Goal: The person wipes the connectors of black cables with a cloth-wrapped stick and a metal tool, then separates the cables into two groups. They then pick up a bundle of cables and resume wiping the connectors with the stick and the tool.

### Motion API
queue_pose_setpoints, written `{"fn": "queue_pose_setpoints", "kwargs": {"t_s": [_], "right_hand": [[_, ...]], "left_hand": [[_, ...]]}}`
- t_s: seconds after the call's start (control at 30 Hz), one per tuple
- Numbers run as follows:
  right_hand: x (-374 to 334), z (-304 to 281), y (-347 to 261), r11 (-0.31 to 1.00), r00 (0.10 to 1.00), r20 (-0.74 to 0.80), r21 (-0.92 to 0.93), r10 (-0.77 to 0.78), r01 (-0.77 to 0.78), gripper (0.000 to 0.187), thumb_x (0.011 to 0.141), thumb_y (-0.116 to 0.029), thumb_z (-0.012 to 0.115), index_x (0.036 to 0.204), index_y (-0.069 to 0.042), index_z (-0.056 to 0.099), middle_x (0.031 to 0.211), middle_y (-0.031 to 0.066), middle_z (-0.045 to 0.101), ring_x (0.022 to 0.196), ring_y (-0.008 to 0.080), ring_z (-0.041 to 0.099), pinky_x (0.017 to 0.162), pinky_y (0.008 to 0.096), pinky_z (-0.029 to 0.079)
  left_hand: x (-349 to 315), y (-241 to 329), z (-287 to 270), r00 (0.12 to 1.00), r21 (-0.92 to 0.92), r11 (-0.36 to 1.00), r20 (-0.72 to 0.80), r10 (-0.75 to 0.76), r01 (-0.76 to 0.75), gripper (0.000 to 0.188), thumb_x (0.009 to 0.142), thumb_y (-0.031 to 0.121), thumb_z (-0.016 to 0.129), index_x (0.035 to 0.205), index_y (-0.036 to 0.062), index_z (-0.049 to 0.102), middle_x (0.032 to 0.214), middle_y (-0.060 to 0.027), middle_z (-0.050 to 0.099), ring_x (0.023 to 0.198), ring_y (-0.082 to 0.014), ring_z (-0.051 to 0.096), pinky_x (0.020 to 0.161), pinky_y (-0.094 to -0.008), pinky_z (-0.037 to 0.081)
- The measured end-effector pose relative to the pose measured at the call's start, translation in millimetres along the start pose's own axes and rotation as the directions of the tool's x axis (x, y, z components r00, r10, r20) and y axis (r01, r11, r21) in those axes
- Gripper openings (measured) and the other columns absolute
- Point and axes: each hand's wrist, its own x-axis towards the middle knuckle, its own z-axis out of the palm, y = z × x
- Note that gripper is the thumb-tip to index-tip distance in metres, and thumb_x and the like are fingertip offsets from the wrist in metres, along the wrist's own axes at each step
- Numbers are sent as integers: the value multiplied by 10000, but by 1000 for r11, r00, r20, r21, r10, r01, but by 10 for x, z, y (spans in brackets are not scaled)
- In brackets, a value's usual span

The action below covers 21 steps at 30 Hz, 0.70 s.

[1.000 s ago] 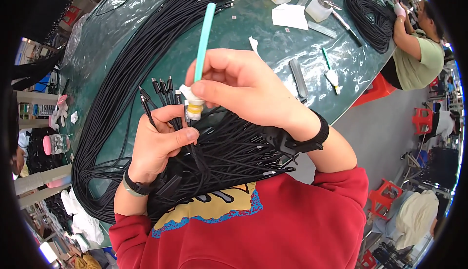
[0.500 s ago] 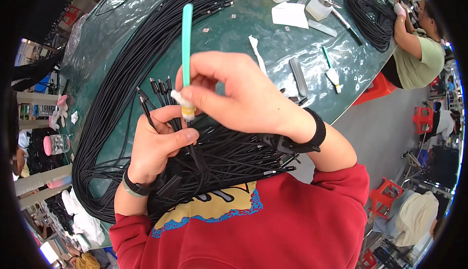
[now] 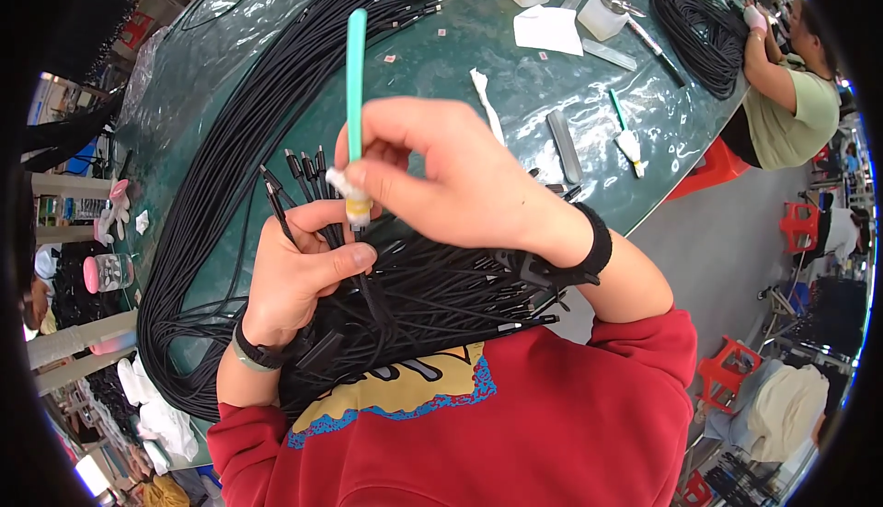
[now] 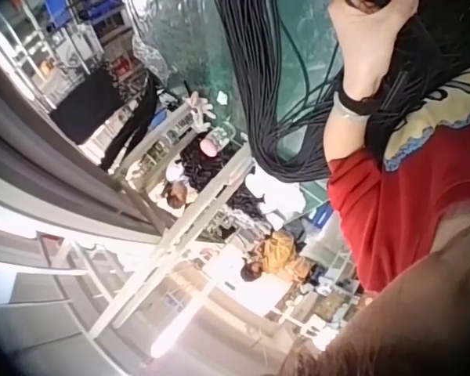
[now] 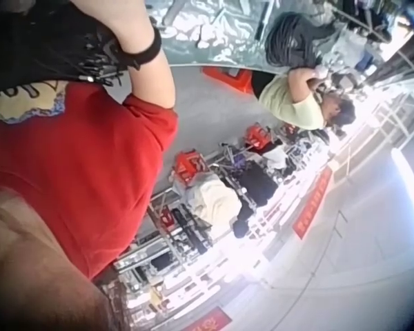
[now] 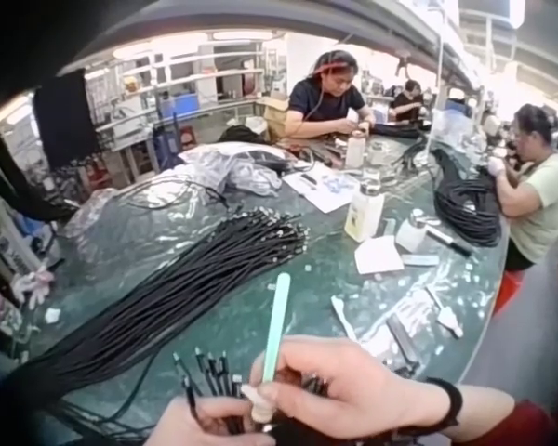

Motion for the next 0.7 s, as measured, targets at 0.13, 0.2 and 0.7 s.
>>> {"fn": "queue_pose_setpoints", "kwargs": {"t_s": [0.13,0.2,0.7], "right_hand": [[6,-22,39,1000,998,-53,17,16,-15,65,796,-38,538,853,-10,550,728,21,547,650,83,504,610,217,409],[16,-22,45,999,997,-78,32,20,-17,64,794,-40,539,849,-10,551,723,21,547,646,82,503,607,216,408],[31,-27,24,998,996,-86,70,18,-12,76,786,-63,561,845,-16,556,739,27,552,645,98,513,618,221,411]], "left_hand": [[12,-12,-18,1000,18,1000,6,-13,12,311,698,-11,665,987,-49,554,737,-29,585,618,-44,549,549,-157,439],[1,17,-1,1000,-4,1000,8,-10,10,313,698,-11,665,988,-49,553,733,-27,585,615,-42,548,543,-155,436],[-9,13,-8,1000,23,1000,-1,-13,13,288,703,-9,659,974,-37,564,718,-18,584,606,-35,543,536,-145,426]]}}
